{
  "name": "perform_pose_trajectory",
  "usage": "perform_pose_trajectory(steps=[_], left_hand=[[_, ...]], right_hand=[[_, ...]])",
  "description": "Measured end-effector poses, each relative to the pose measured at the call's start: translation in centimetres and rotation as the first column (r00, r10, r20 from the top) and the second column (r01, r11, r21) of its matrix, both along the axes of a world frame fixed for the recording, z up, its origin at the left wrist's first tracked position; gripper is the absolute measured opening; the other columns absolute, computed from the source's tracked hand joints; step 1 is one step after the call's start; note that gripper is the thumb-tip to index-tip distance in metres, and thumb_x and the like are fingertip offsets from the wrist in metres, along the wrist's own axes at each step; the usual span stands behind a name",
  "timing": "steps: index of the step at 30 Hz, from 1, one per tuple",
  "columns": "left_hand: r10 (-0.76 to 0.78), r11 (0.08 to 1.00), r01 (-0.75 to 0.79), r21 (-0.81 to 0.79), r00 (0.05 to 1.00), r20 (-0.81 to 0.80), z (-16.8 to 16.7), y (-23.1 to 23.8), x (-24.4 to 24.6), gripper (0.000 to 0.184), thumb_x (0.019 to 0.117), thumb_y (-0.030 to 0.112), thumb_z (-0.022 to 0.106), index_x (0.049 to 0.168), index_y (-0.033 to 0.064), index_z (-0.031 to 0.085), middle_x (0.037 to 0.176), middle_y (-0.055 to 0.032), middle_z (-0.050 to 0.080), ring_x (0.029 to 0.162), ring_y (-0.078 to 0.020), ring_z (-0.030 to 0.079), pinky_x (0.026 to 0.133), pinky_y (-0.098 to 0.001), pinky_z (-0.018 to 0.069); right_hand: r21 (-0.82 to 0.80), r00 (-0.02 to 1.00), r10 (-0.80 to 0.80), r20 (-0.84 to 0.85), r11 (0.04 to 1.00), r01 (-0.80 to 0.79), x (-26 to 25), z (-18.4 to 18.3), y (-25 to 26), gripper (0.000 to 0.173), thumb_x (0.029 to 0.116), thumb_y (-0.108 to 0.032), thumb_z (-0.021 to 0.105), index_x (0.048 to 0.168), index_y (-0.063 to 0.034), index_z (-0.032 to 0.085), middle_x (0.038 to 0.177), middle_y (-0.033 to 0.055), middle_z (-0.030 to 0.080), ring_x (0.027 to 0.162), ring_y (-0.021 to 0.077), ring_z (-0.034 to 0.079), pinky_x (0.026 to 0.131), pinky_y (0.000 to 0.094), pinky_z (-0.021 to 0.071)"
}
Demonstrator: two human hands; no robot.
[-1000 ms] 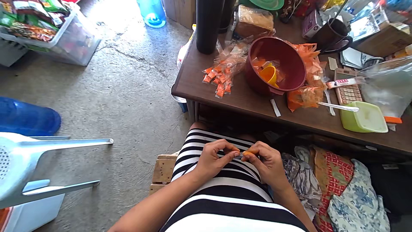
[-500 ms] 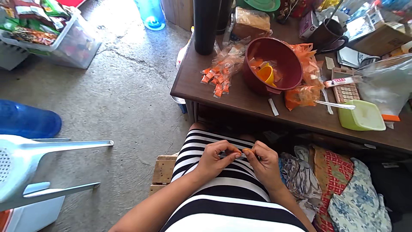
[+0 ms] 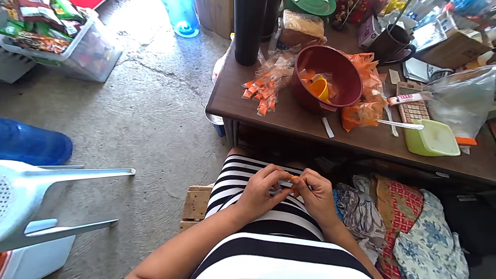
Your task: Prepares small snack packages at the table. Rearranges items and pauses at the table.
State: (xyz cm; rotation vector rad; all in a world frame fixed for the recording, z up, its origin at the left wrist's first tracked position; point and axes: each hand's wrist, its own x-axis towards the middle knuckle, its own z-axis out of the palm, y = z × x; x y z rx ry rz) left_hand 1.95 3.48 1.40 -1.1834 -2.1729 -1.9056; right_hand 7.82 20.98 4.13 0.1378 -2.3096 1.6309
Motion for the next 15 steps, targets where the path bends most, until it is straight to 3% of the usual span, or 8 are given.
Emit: perform_pose_trajectory(steps=[8,11,13,15], left_hand=[[0.020,0.999,-0.021,0.028,0.999,0.046,0.1,-0.2,-0.3,0.018,0.0995,0.010,0.065,0.109,-0.0020,0.075,0.100,-0.0120,0.070,0.089,-0.0061,0.067,0.081,-0.0159,0.0549],[-0.001,1.000,-0.001,0.030,0.999,0.054,0.1,-0.2,-0.5,0.021,0.1026,0.012,0.060,0.110,-0.0018,0.075,0.100,-0.0117,0.071,0.092,-0.0061,0.066,0.084,-0.0163,0.0534],[-0.014,0.998,0.009,0.055,0.996,0.093,0.0,-0.1,-0.5,0.022,0.1033,0.012,0.059,0.108,-0.0030,0.075,0.098,-0.0115,0.071,0.090,-0.0046,0.066,0.083,-0.0155,0.0534],[-0.020,0.996,0.009,0.084,0.991,0.132,-0.1,-0.1,-0.6,0.022,0.1032,0.011,0.059,0.107,-0.0046,0.075,0.098,-0.0117,0.071,0.090,-0.0042,0.067,0.083,-0.0159,0.0545]], right_hand=[[0.045,0.999,0.009,0.047,0.999,-0.011,0.0,0.4,0.5,0.026,0.1029,-0.020,0.060,0.092,0.0001,0.072,0.084,-0.0013,0.062,0.069,-0.0060,0.056,0.063,0.0080,0.0500],[0.039,0.996,-0.072,0.050,0.997,0.070,-0.1,0.3,0.7,0.028,0.0992,-0.030,0.066,0.092,-0.0041,0.073,0.081,-0.0051,0.061,0.067,-0.0080,0.052,0.059,0.0069,0.0454],[0.020,0.993,-0.096,0.068,0.995,0.095,0.0,0.4,1.1,0.039,0.1010,-0.044,0.061,0.096,-0.0073,0.073,0.083,-0.0077,0.059,0.067,-0.0086,0.051,0.058,0.0072,0.0432],[-0.020,0.994,-0.084,0.066,0.996,0.085,-0.1,0.4,1.5,0.040,0.1029,-0.044,0.057,0.101,-0.0066,0.073,0.087,-0.0075,0.060,0.068,-0.0079,0.052,0.059,0.0077,0.0449]])
